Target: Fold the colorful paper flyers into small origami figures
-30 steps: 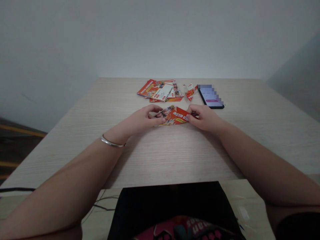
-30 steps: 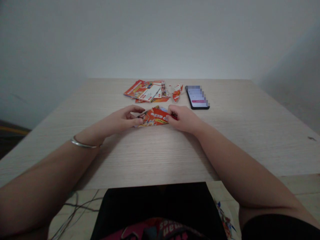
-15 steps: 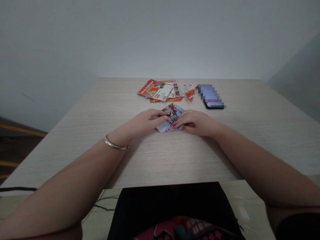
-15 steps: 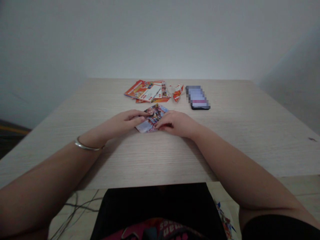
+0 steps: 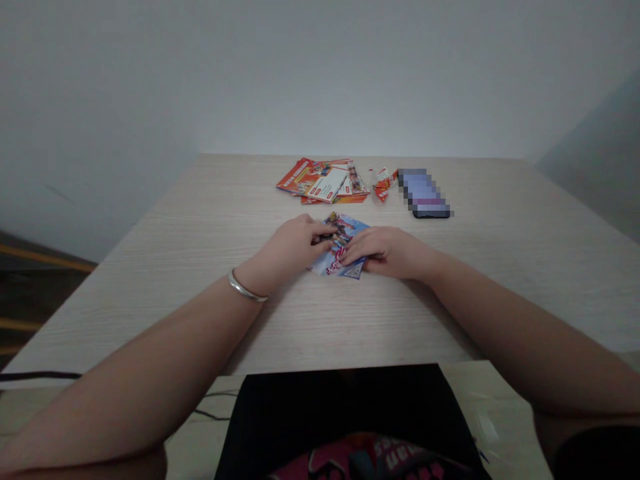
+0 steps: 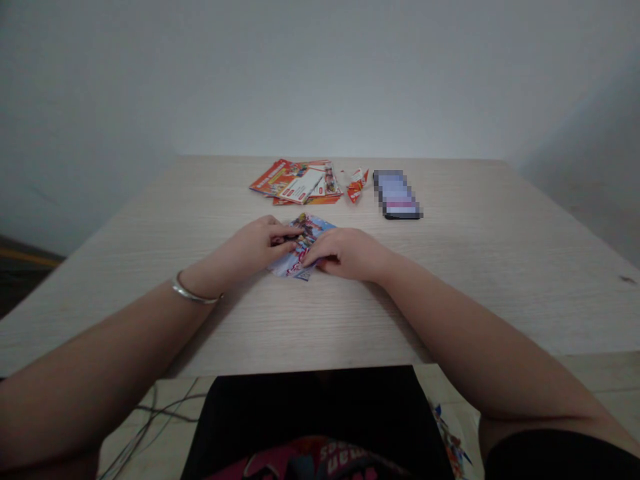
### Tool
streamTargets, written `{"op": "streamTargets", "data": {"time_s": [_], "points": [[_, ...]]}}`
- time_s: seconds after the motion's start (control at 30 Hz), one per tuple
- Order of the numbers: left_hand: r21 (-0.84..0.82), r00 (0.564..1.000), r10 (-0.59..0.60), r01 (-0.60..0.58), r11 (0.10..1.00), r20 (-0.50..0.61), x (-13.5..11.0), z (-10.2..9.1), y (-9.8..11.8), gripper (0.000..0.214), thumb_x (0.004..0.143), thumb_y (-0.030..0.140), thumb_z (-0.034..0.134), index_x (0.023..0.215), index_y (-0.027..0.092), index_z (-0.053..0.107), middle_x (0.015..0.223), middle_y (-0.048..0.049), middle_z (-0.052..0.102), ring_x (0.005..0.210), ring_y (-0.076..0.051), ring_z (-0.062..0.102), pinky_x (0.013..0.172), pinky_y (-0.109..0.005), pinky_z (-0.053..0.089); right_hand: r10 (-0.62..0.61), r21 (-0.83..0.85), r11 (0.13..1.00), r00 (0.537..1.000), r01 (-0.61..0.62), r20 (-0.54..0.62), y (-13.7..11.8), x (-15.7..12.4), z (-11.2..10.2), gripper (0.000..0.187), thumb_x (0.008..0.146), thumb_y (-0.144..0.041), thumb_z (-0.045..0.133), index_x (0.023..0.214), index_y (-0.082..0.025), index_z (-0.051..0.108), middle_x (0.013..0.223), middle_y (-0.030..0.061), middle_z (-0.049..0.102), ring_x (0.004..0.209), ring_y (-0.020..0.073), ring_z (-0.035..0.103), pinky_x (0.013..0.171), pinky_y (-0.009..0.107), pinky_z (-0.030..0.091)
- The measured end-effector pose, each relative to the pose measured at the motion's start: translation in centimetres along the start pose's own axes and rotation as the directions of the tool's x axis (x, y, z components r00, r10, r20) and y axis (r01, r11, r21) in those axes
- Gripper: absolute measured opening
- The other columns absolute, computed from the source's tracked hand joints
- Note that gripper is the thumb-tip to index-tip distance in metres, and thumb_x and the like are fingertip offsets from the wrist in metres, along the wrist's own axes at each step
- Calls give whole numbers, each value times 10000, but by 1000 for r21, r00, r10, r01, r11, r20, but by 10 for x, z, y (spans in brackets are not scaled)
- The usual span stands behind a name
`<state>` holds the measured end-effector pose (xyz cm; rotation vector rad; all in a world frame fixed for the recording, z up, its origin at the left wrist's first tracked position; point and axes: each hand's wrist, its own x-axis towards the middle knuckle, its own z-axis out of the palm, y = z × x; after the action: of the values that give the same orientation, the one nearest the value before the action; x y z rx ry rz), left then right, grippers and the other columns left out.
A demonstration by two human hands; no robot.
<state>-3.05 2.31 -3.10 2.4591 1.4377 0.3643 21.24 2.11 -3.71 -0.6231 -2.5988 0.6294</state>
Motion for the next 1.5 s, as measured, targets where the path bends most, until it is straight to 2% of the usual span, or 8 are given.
{"op": "streamTargets", "data": {"time_s": [0.3, 0.53, 0.7, 0.8, 0.93, 1.2, 1.37, 1.5], "points": [[-105, 993, -120, 119, 987, -6, 2, -3, 3, 346, 904, 404, 619, 1128, 213, 800, 1081, -99, 761, 962, -248, 666, 878, -361, 511, 17, -4, 1000, 999, -17, 34, 4, 0, 1, 300, 803, -126, 696, 1049, -264, 798, 1119, 27, 807, 1090, 205, 733, 994, 370, 538], [-263, 976, -214, 196, 945, -41, 3, -3, 1, 715, 836, 258, 692, 1522, 206, 500, 1003, -60, 757, 828, -197, 676, 758, -294, 501, 8, -48, 999, 1000, -8, 10, 4, 0, 2, 306, 828, -128, 668, 1061, -277, 798, 1164, 22, 794, 1123, 199, 711, 1029, 368, 512], [-121, 986, -169, 169, 978, 8, 4, -8, 3, 277, 889, 327, 611, 1066, 181, 767, 879, -61, 750, 762, -206, 635, 712, -308, 449, 122, 4, 992, 992, -122, -25, 3, -2, 0, 156, 917, -297, 644, 931, -237, 788, 918, 27, 797, 849, 168, 702, 788, 294, 502], [-104, 989, -148, 148, 984, 7, 5, -7, 3, 277, 913, 386, 561, 853, 182, 739, 837, -61, 731, 758, -212, 621, 679, -306, 428, 265, -38, 962, 960, -269, -95, 0, -2, -1, 208, 895, -381, 667, 797, -206, 723, 693, -8, 697, 637, 137, 579, 624, 271, 398], [-212, 986, -162, 164, 963, 29, 2, -8, 8, 340, 965, 423, 459, 879, 197, 698, 746, -35, 689, 691, -199, 606, 634, -303, 429, 371, 3, 926, 910, -377, -188, -4, 0, 0, 187, 875, -378, 676, 885, -193, 694, 772, 11, 707, 684, 158, 586, 644, 285, 400], [-289, 997, -77, 78, 954, 16, 0, -8, 14, 320, 955, 360, 396, 951, 194, 670, 1011, -72, 737, 923, -227, 665, 840, -345, 512, 178, -32, 974, 837, -226, -518, 0, 4, 2, 87, 898, -311, 651, 868, -230, 661, 1303, 119, 686, 1224, 280, 600, 1043, 478, 444], [-381, 993, -114, 107, 918, 4, -2, -9, 19, 399, 986, 436, 362, 919, 181, 662, 1008, -60, 740, 926, -217, 646, 855, -331, 516, 395, 132, 916, 799, -378, -453, 0, 5, 3, 155, 867, -359, 678, 835, -210, 649, 865, 60, 709, 804, 213, 619, 743, 373, 474], [-434, 997, -64, 44, 900, -33, -5, -10, 23, 458, 969, 529, 412, 958, 160, 684, 889, -52, 717, 791, -194, 617, 695, -299, 477, 435, 208, 900, 773, -382, -463, -4, 8, 4, 182, 819, -359, 720, 816, -207, 619, 814, 26, 678, 745, 176, 584, 709, 338, 455]]}}
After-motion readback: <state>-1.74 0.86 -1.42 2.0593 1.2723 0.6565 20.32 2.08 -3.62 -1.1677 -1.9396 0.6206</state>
